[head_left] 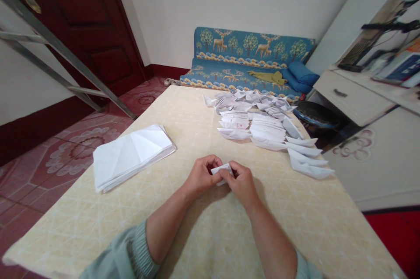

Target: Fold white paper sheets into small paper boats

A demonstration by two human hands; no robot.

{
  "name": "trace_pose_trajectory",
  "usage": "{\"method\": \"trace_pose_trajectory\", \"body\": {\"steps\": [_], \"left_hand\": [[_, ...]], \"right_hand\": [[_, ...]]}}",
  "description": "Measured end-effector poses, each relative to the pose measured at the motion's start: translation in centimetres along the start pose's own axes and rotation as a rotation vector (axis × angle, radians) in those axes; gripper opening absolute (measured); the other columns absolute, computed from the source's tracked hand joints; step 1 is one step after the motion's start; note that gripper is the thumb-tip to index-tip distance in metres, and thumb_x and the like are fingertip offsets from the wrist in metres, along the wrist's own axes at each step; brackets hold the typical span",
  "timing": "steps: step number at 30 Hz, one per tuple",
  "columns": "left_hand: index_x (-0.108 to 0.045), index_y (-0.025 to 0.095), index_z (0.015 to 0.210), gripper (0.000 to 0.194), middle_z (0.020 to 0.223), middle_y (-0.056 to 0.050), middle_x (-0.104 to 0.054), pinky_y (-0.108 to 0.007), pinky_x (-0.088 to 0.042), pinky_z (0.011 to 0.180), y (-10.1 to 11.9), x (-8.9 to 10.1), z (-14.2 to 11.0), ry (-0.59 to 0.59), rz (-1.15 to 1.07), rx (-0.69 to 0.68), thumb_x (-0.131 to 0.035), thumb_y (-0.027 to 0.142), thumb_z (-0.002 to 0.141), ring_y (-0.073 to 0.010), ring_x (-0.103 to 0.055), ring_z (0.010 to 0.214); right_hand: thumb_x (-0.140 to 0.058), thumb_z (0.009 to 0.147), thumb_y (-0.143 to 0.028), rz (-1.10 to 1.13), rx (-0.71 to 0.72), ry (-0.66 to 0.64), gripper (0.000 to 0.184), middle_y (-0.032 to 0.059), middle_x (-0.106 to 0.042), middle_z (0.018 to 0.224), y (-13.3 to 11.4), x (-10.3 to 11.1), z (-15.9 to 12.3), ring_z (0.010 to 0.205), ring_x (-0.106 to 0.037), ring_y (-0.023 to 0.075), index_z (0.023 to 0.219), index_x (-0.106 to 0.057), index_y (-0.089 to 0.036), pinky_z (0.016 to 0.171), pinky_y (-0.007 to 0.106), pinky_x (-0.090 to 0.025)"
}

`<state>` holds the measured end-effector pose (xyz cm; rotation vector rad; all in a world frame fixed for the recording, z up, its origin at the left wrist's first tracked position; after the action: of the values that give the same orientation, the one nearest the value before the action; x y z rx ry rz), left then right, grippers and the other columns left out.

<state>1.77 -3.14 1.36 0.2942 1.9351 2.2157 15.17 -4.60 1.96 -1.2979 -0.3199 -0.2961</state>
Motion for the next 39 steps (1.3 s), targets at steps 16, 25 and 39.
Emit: {"method": "trace_pose_trajectory", "body": {"steps": [16,25,39], "left_hand": [[-0.063,0.01,0.064,0.035,0.049,0.0,-0.055,-0.018,-0.033,0.042,0.5,-0.3,-0.2,-0.093,-0.084,0.142,-0.063,0.044,0.073,-0.0071,-0.046,0.042],[-0.052,0.012,0.053,0.043,0.045,0.003,-0.046,-0.017,-0.031,0.041,0.1,0.2,0.2,0.049,-0.088,0.155,-0.058,0.049,0.075,-0.0056,-0.04,0.041],[-0.064,0.01,0.069,0.032,0.053,0.0,-0.058,-0.019,-0.036,0.049,0.5,0.4,0.4,0.096,-0.166,0.119,-0.064,0.042,0.072,-0.0077,-0.047,0.048]], "right_hand": [[-0.051,0.08,-0.05,0.315,-0.204,0.03,0.044,-0.0046,-0.04,0.045,0.3,0.2,-0.3,0.041,-0.035,0.008,0.052,-0.047,-0.017,0.039,0.02,-0.027],[-0.047,0.082,-0.049,0.206,-0.163,0.055,0.043,-0.0039,-0.038,0.049,0.2,0.2,-0.1,0.048,-0.034,0.0094,0.052,-0.046,-0.017,0.045,0.021,-0.027],[-0.051,0.082,-0.038,0.298,-0.137,0.125,0.034,-0.0046,-0.044,0.045,-0.6,0.9,-0.4,0.041,-0.04,0.0087,0.056,-0.051,-0.017,0.042,0.02,-0.03]]}}
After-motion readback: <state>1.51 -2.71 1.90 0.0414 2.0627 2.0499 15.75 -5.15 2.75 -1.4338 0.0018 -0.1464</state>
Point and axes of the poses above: each hand's wrist, its own z-axis towards the middle knuckle, its own x-axis out of the back of the hand, y = z × x, the point moved 3 cm from there along z, towards the middle knuckle
